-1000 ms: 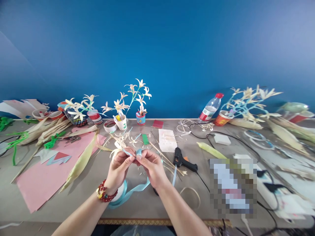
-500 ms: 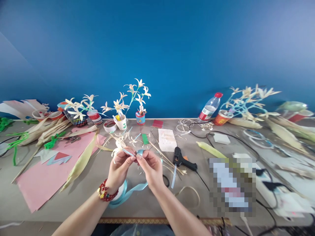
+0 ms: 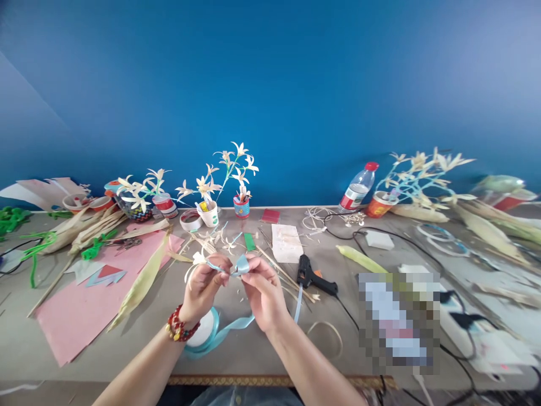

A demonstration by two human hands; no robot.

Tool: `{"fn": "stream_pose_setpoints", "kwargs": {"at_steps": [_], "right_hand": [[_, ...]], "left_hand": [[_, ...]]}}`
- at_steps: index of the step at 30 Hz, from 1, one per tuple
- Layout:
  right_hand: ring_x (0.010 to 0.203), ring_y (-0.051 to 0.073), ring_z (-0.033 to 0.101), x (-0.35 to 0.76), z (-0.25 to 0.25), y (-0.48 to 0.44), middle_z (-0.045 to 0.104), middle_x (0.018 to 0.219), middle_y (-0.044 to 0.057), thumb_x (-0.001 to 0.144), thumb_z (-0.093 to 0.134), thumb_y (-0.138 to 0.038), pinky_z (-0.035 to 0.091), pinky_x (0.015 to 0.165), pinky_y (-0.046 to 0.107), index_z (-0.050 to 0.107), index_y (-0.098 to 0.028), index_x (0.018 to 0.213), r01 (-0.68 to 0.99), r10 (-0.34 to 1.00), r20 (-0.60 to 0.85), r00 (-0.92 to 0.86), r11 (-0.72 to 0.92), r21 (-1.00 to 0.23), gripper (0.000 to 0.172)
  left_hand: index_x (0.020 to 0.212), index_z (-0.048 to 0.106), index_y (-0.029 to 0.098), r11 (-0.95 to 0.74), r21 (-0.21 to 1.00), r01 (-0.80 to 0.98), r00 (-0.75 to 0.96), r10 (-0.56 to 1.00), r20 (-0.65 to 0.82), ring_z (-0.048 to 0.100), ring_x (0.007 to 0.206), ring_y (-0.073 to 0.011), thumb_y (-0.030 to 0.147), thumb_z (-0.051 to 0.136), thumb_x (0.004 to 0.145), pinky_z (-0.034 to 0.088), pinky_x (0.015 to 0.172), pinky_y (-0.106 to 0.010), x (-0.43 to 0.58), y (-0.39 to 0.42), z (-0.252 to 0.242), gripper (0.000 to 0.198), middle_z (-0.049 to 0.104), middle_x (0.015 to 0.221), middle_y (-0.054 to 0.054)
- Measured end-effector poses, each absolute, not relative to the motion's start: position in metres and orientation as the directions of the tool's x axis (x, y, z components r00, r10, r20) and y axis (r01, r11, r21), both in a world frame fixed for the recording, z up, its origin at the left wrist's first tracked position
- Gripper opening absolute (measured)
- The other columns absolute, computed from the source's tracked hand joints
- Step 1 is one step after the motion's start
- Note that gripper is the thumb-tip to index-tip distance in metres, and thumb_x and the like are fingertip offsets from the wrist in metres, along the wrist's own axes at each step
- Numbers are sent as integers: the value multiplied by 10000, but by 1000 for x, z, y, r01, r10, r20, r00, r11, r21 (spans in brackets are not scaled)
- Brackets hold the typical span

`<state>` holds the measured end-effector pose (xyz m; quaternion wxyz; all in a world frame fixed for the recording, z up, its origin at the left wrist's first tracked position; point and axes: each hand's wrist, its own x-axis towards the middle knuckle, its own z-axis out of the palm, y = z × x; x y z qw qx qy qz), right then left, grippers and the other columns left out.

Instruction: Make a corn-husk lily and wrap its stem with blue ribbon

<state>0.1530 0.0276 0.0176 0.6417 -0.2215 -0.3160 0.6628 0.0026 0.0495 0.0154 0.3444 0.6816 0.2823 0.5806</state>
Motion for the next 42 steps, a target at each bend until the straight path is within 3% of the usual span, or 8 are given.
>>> {"fn": "stream_pose_setpoints", "kwargs": {"at_steps": [4,8,14,17,20,29,34,42], "right_hand": [[816,181,536,164,26,9,555,871,15,737,759,-272,435,694,287,635,-225,727,-663,959,243,-145,88,-743,132],[809,204,529,177,32,-18,593,814,34,813,666,-193,427,681,322,634,-229,722,-359,842,503,-194,417,-835,103],[570,155,497,196,29,-46,539,645,-5,870,475,-85,407,578,307,577,-228,849,-37,700,713,-45,712,-701,177],[691,193,543,196,30,-49,559,754,33,883,492,-118,445,625,331,604,-219,994,133,699,710,80,699,-703,188],[945,262,587,185,35,-45,634,1033,115,849,607,-167,485,802,412,586,-205,1173,276,716,692,-85,685,-675,326],[691,210,578,160,23,-55,660,758,52,850,561,-85,495,747,394,604,-213,1068,325,529,797,-291,838,-438,257],[777,239,638,177,22,-61,731,865,86,887,651,-400,523,750,382,651,-208,1080,337,528,671,-521,849,-406,273],[828,264,641,261,-15,-35,694,887,95,915,565,-215,508,761,396,675,-228,899,781,831,547,-101,407,-474,112]], "left_hand": [[876,645,195,-717,697,28,195,687,700,625,693,-192,219,544,931,529,668,-335,-5,46,29,118,619,620,-20],[865,665,208,-806,592,22,229,580,781,635,682,-208,212,590,909,548,753,-416,-8,40,40,87,662,625,-28],[819,684,207,-828,561,21,218,552,805,659,675,-196,196,625,886,571,740,-409,-7,31,43,90,709,705,-22],[799,679,198,-846,532,33,227,525,821,678,676,-190,192,616,889,582,737,-386,-6,27,47,111,705,705,-20],[801,669,192,-858,513,38,231,507,830,684,670,-185,192,611,894,584,736,-375,-6,24,49,109,701,690,-19],[785,653,199,-794,602,81,130,607,784,671,685,-200,265,607,894,571,697,-382,-12,29,24,136,683,683,-31],[780,645,203,-689,723,-54,30,722,691,640,651,-190,282,627,882,563,661,-373,-8,33,12,130,666,709,-26],[834,664,201,-575,768,-284,80,783,616,652,708,-200,179,638,865,568,707,-382,-11,30,3,47,659,729,-30]]}}
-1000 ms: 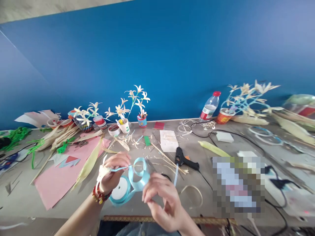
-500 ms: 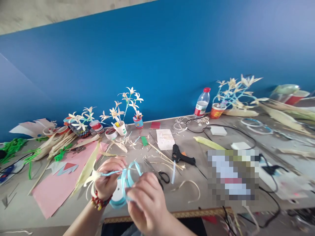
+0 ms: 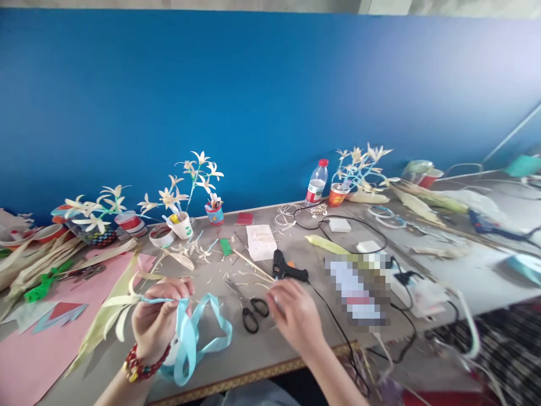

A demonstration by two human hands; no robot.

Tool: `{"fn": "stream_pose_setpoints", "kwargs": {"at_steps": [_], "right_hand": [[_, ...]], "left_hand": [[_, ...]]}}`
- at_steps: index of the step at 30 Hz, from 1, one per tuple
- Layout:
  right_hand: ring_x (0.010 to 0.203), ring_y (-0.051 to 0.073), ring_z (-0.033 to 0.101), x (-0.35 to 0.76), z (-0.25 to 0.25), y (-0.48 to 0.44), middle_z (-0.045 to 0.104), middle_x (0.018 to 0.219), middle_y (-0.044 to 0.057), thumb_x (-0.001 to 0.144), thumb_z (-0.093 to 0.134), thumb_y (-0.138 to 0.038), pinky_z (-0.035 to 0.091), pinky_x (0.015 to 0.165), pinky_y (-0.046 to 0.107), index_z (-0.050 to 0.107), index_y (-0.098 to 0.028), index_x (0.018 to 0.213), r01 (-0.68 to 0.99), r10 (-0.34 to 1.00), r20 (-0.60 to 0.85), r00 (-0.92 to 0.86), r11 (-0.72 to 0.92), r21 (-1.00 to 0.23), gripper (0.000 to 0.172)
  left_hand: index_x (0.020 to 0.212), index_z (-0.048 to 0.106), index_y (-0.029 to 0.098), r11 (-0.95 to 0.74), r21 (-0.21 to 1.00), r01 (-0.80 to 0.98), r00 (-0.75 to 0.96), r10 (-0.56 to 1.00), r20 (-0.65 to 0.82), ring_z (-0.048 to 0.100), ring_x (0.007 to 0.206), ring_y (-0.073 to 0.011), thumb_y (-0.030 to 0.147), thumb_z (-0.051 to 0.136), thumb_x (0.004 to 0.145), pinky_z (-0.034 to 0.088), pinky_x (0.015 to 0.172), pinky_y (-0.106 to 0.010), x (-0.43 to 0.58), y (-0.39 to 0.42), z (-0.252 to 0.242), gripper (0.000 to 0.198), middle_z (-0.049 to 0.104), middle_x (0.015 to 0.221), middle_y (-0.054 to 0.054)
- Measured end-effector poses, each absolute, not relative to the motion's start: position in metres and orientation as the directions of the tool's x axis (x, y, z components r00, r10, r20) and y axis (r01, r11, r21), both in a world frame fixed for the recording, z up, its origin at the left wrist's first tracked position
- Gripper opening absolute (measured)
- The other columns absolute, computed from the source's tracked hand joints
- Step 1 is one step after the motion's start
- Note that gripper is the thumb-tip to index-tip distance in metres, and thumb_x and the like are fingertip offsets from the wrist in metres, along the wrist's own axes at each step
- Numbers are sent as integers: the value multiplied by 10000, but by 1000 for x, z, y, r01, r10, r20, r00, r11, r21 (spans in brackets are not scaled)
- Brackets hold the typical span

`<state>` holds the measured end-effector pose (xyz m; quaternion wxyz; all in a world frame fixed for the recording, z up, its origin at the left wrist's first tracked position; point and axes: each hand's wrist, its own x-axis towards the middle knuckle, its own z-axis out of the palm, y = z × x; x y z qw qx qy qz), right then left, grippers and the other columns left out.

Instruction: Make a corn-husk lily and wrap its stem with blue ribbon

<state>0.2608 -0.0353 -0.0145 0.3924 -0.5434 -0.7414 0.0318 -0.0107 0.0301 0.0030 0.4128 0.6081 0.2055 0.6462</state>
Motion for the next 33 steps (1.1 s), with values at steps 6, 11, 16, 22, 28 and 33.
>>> {"fn": "stream_pose_setpoints", "kwargs": {"at_steps": [6,11,16,22,28,33], "right_hand": [[1138,354,584,315,-32,-2,613,1289,172,851,534,-193,473,951,489,602,-157,1235,977,964,265,14,43,-208,392],[1157,325,574,323,-35,17,603,1273,160,762,515,-114,471,958,430,603,-142,1208,979,994,109,-29,50,-195,455],[974,265,616,326,-32,27,590,1139,114,701,508,-100,489,822,347,603,-172,1019,975,987,145,-74,102,-196,340],[921,261,611,329,-32,31,567,1125,129,669,511,-73,482,794,340,571,-176,931,966,975,202,-96,140,-217,288],[858,232,613,341,-24,34,639,1031,74,673,564,-161,456,785,333,602,-198,884,830,985,170,-10,103,-549,218],[558,181,560,348,-31,40,609,560,-15,726,553,-305,419,549,275,643,-184,857,453,980,-45,194,-130,-882,200]], "left_hand": [[821,679,194,-600,753,-269,114,757,644,642,736,-214,192,651,855,570,706,-396,-12,28,0,44,666,738,-55],[858,677,203,-629,728,-273,127,726,676,644,755,-226,134,620,863,560,736,-437,-14,28,2,90,677,750,-56],[803,687,190,-639,727,-253,82,734,674,627,671,-203,180,661,846,560,707,-405,-12,29,5,52,647,683,-37],[830,698,205,-607,732,-310,72,753,654,611,691,-193,194,666,853,545,701,-383,-11,30,7,41,641,716,-31],[798,676,190,-567,778,-271,63,796,602,615,704,-206,228,686,839,553,722,-405,-13,30,0,56,627,702,-39],[761,658,181,-561,793,-237,52,808,587,616,689,-201,248,669,848,554,697,-385,-15,30,-7,110,627,678,-41]]}}
